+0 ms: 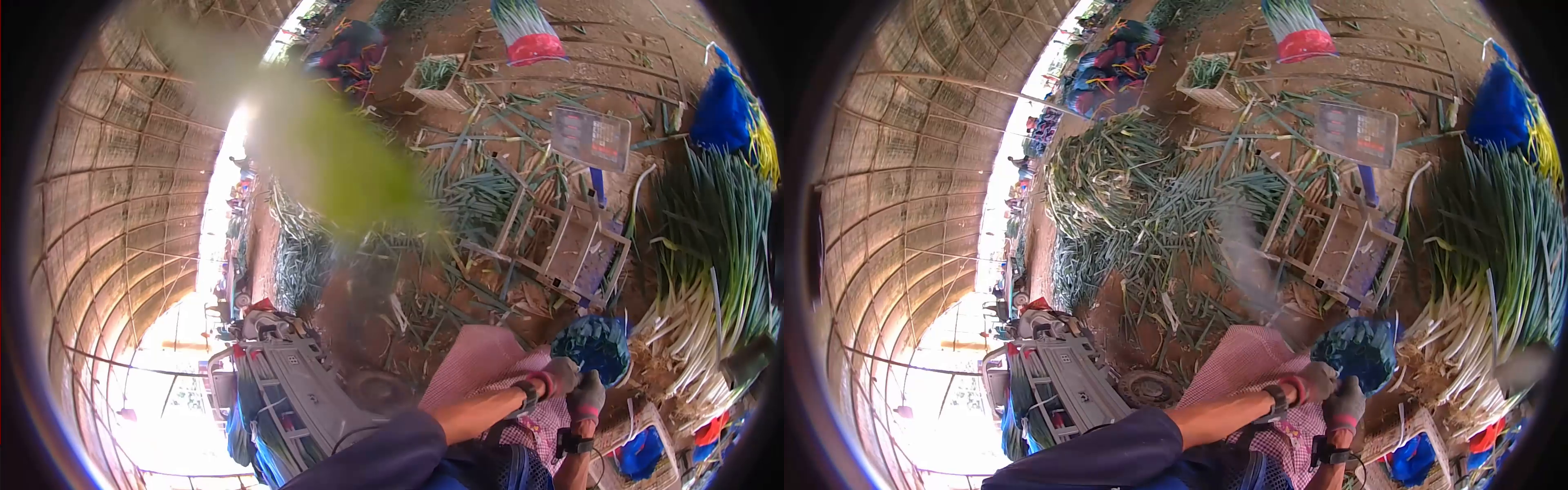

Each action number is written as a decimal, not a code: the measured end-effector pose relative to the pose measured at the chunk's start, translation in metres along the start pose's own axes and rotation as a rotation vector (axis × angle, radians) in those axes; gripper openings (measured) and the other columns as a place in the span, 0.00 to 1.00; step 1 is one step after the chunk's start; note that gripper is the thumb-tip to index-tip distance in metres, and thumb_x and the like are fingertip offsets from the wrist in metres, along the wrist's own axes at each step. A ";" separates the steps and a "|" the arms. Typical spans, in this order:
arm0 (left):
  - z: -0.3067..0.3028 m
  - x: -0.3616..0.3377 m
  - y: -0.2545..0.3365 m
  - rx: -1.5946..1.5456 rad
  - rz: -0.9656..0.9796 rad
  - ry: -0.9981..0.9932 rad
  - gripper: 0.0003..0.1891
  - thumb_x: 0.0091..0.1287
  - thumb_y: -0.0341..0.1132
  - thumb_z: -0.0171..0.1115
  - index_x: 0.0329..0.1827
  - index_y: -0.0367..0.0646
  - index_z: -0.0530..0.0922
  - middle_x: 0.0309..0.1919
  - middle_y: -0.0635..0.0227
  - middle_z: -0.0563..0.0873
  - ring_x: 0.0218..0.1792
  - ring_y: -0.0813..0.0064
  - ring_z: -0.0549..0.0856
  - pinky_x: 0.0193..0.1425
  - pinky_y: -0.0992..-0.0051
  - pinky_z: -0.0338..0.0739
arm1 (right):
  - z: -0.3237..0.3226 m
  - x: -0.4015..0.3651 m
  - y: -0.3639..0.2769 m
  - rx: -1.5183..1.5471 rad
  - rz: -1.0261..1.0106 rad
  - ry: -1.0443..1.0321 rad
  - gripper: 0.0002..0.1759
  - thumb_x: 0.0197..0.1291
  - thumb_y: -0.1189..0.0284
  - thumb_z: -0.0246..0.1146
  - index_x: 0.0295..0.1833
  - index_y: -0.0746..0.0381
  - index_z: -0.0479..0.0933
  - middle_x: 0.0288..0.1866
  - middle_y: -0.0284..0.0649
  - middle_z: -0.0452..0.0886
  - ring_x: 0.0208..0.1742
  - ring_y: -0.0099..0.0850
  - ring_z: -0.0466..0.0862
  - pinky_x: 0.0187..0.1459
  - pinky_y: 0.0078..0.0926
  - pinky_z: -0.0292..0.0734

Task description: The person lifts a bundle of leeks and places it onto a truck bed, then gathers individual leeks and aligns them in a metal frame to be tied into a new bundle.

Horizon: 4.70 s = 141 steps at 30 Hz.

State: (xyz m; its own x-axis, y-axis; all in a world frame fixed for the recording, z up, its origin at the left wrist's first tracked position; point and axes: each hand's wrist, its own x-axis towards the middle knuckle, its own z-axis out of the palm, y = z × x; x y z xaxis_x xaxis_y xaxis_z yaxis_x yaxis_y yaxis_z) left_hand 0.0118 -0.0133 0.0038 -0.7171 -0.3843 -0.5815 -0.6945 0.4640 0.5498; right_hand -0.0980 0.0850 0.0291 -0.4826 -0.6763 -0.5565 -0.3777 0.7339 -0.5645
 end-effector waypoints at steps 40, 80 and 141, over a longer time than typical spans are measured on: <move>-0.047 0.046 0.065 0.538 0.524 -0.018 0.12 0.63 0.44 0.66 0.49 0.59 0.86 0.45 0.69 0.90 0.48 0.63 0.88 0.51 0.58 0.76 | -0.098 -0.046 0.020 0.205 -0.326 0.177 0.17 0.57 0.76 0.67 0.54 0.56 0.85 0.39 0.40 0.84 0.39 0.40 0.86 0.40 0.37 0.81; -0.179 -0.514 -0.129 -1.553 -0.809 1.348 0.18 0.75 0.38 0.64 0.62 0.36 0.82 0.55 0.61 0.88 0.52 0.65 0.88 0.59 0.63 0.84 | -0.111 0.097 -0.224 0.081 0.378 -0.623 0.25 0.70 0.45 0.66 0.49 0.58 0.87 0.38 0.32 0.88 0.33 0.23 0.81 0.41 0.26 0.79; -0.078 -1.313 -0.172 0.311 -2.253 1.621 0.27 0.69 0.45 0.68 0.65 0.35 0.81 0.53 0.57 0.89 0.51 0.67 0.87 0.61 0.69 0.79 | 0.665 -0.531 -0.699 -0.064 -0.670 -1.787 0.33 0.79 0.45 0.52 0.63 0.65 0.78 0.56 0.38 0.83 0.54 0.29 0.81 0.59 0.28 0.76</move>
State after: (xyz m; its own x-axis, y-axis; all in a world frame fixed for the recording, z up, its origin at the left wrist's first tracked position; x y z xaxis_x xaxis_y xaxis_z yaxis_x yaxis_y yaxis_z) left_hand 1.0682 0.3488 0.7191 0.7392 -0.0154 0.6733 -0.1400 -0.9814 0.1313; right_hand 0.9474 -0.1099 0.3137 0.9788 -0.0447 -0.2000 -0.1739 0.3351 -0.9260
